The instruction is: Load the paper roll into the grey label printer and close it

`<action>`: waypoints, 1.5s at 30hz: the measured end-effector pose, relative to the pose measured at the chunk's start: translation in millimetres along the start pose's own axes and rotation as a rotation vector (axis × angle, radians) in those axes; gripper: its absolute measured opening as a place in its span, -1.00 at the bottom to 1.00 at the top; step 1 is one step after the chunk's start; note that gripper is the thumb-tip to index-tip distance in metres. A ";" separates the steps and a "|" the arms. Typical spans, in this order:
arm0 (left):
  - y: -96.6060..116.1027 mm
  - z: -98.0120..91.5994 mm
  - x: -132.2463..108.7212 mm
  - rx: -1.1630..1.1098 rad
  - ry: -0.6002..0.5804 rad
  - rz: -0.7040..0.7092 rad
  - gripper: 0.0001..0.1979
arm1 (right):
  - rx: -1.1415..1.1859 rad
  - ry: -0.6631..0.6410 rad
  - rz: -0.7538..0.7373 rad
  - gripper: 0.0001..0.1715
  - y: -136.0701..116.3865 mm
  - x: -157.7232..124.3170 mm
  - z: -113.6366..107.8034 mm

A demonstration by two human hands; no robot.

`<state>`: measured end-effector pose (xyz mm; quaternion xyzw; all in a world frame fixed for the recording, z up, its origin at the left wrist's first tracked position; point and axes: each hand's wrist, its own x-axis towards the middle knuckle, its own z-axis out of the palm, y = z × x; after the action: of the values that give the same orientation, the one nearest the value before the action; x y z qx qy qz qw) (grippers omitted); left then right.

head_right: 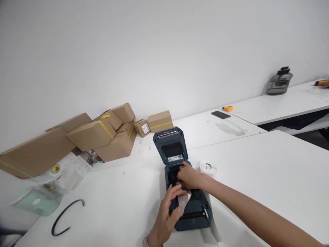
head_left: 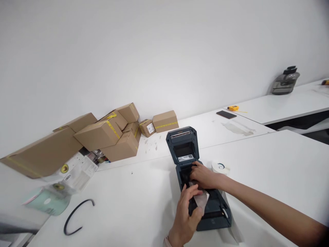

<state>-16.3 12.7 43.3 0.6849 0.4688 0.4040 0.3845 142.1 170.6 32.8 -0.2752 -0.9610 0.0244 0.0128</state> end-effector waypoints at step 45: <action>-66.6 80.6 -18.8 0.453 0.764 0.729 -0.62 | 0.389 0.225 -0.011 -0.90 -5.4 -30.9 -32.5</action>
<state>30.9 0.5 -51.1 0.6730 0.3830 0.6188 -0.1325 166.7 151.0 65.2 -0.2632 -0.9322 0.1785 0.1730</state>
